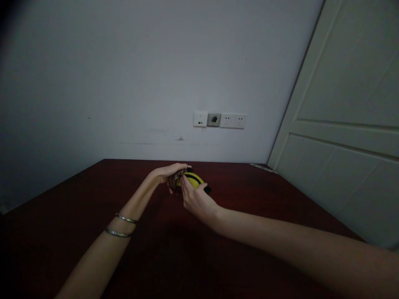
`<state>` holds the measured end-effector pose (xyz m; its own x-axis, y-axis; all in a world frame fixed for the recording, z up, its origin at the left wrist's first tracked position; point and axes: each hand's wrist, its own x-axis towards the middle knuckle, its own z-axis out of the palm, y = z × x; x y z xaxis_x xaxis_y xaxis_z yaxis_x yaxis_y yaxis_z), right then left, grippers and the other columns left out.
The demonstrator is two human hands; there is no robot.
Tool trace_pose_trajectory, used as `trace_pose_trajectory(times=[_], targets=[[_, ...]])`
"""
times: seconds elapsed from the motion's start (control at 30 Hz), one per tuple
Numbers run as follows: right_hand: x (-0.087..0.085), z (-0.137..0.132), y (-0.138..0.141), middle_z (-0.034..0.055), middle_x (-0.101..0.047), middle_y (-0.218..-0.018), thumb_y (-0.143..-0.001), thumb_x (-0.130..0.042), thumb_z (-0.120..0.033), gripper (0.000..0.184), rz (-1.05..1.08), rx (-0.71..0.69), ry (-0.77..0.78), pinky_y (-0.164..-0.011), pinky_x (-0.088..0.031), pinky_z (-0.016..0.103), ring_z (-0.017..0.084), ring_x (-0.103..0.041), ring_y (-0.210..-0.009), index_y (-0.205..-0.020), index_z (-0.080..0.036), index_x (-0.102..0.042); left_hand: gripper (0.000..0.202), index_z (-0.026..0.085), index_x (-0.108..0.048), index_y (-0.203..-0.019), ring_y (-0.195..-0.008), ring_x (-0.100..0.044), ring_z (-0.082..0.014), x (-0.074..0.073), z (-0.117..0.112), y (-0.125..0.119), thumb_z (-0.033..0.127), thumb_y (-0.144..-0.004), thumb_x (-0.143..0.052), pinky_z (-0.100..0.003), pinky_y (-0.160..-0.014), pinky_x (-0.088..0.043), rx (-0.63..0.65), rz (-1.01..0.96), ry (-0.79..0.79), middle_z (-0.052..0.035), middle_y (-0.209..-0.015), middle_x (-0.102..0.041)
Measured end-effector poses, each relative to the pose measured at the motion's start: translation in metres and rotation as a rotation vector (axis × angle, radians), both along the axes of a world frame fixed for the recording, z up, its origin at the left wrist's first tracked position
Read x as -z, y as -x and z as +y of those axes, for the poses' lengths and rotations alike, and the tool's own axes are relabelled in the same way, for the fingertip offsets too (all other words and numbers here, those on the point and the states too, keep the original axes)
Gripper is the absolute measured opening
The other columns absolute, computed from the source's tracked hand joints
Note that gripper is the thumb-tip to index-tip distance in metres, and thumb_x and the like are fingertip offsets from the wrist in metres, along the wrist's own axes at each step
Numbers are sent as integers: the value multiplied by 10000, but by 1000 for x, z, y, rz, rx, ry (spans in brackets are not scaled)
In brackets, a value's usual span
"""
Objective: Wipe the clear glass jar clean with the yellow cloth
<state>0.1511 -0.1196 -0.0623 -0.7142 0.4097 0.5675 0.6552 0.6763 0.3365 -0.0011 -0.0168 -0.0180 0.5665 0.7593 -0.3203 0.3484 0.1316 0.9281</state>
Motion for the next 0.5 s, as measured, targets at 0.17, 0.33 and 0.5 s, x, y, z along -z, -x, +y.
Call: trace_pose_trajectory(times=[0.17, 0.33, 0.5], targets=[[-3, -8, 2, 204, -613, -1240, -840, -212, -2, 546, 126, 11, 52, -679, -593, 448, 295, -437, -1308, -1267, -133, -526, 399, 134, -640, -700, -359, -518, -191, -22, -14, -15, 500, -801, -517, -351, -400, -462, -34, 122, -82, -100, -487, -614], [-21, -20, 10, 280, -640, -1132, -794, -328, 29, 424, 169, 58, 173, -634, -565, 490, 377, -513, -1181, -1037, -61, -663, 323, 137, -605, -548, -323, -364, -97, -31, -30, -22, 387, -752, -612, -233, -353, -276, -161, -27, -386, -20, -396, -520], [-52, -27, 9, 235, -702, -880, -726, -454, 47, 311, -172, 219, 157, -623, -542, 416, 336, -619, -903, -848, -84, -708, 382, 157, -514, -420, -400, -325, -91, -30, -37, -22, 379, -719, -596, -247, -382, -187, -229, -30, -635, 26, -383, -410]])
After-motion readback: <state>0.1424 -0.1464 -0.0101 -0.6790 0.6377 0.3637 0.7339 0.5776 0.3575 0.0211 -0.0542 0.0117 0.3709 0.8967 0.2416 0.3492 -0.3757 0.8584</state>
